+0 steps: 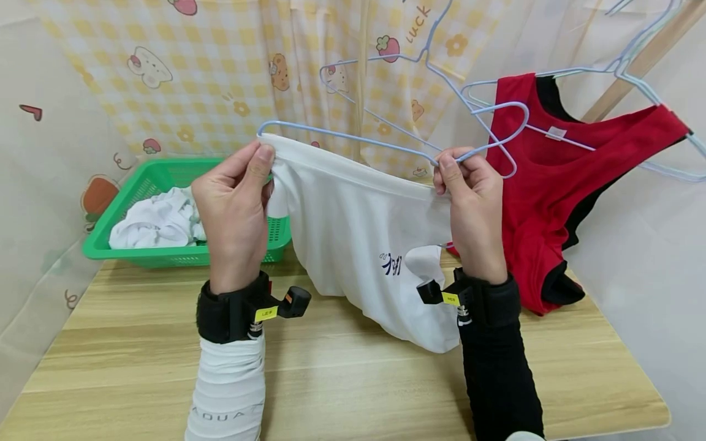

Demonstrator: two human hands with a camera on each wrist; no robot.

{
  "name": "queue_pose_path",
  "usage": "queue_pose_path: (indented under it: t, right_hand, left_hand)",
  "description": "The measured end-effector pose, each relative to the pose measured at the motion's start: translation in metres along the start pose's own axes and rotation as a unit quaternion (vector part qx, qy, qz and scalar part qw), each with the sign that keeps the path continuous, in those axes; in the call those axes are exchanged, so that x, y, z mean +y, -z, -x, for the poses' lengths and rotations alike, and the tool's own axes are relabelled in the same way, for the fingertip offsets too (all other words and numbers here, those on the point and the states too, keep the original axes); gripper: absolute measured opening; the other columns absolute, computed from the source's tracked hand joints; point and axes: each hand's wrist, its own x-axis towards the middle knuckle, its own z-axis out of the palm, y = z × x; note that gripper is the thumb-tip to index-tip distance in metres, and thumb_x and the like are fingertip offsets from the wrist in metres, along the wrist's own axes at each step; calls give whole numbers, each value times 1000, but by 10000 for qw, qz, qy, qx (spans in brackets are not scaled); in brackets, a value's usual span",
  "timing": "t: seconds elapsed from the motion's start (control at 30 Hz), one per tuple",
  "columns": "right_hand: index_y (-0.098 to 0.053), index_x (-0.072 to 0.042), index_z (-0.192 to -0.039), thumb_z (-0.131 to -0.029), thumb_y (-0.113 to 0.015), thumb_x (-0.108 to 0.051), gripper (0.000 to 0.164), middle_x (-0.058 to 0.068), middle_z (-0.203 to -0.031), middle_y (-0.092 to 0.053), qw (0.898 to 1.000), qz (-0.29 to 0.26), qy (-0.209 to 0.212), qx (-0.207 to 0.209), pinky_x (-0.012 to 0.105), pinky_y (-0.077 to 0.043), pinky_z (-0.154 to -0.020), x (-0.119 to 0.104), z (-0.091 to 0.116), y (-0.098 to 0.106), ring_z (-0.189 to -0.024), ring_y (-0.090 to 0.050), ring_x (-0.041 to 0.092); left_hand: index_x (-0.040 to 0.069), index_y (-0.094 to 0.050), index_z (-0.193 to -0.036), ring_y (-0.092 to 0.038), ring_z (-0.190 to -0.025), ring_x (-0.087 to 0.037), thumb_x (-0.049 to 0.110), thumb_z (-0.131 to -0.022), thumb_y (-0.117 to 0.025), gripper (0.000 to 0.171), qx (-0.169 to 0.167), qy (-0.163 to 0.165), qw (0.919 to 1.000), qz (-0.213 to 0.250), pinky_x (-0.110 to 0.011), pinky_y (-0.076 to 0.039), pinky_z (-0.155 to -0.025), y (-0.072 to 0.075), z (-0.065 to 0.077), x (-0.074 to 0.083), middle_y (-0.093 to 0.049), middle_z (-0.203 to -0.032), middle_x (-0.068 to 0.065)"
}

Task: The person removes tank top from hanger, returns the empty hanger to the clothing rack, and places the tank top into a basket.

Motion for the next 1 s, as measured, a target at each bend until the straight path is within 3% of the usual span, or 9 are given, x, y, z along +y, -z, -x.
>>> queue_pose_path:
  t: [0.13,0.27,0.5,0.73,0.9,1.0]
  right_hand:
    - [-71,4,-108,-108,-63,-5,12,1,-83,-66,10000,-73,48,21,23,-49,-73,1,1,-1,-75,-55,17]
    - [-71,3,-105,-108,-62,-4,12,3,-84,-65,9997,-223,70,-4,24,-49,-75,2,2,-3,-75,-55,18]
    - [-71,2,-104,-108,-61,-3,12,5,-85,-64,9991,-405,108,49,23,-50,-74,2,3,-8,-74,-55,19]
    - [-71,1,-102,-109,-57,2,16,4,-88,-64,9963,-833,192,65,21,-50,-71,1,4,-16,-73,-55,17]
    - [-72,-4,-98,-109,-55,4,22,4,-88,-65,9950,-947,306,35,19,-51,-71,-1,6,-21,-73,-57,15]
    - [-73,-6,-98,-109,-54,5,24,4,-88,-66,9945,-982,351,38,19,-52,-70,-2,7,-23,-73,-59,15]
  left_hand:
    - [-10,-78,-120,-64,-70,-5,-1,-100,-74,23,32,130,9999,-51,-14,-52,-63,0,0,-1,-80,-97,-5]
    - [-5,-78,-124,-70,-78,-5,4,-100,-76,25,-27,242,9987,-458,-14,-57,-69,-2,3,-2,-81,-104,-5]
    - [-5,-76,-127,-77,-87,-7,3,-101,-74,27,-364,235,9969,-654,-18,-61,-76,-5,6,-7,-83,-112,-8]
    - [-8,-77,-125,-80,-101,-10,5,-101,-75,27,-725,277,9914,-1052,-24,-63,-91,-10,7,-11,-79,-122,-22]
    - [-5,-79,-122,-77,-97,-5,9,-100,-78,26,-1006,509,9787,-1714,-21,-62,-89,-10,6,-13,-79,-121,-21]
    - [-1,-80,-122,-77,-99,-6,12,-101,-78,26,-1375,681,9640,-2173,-19,-62,-87,-8,5,-14,-80,-119,-17]
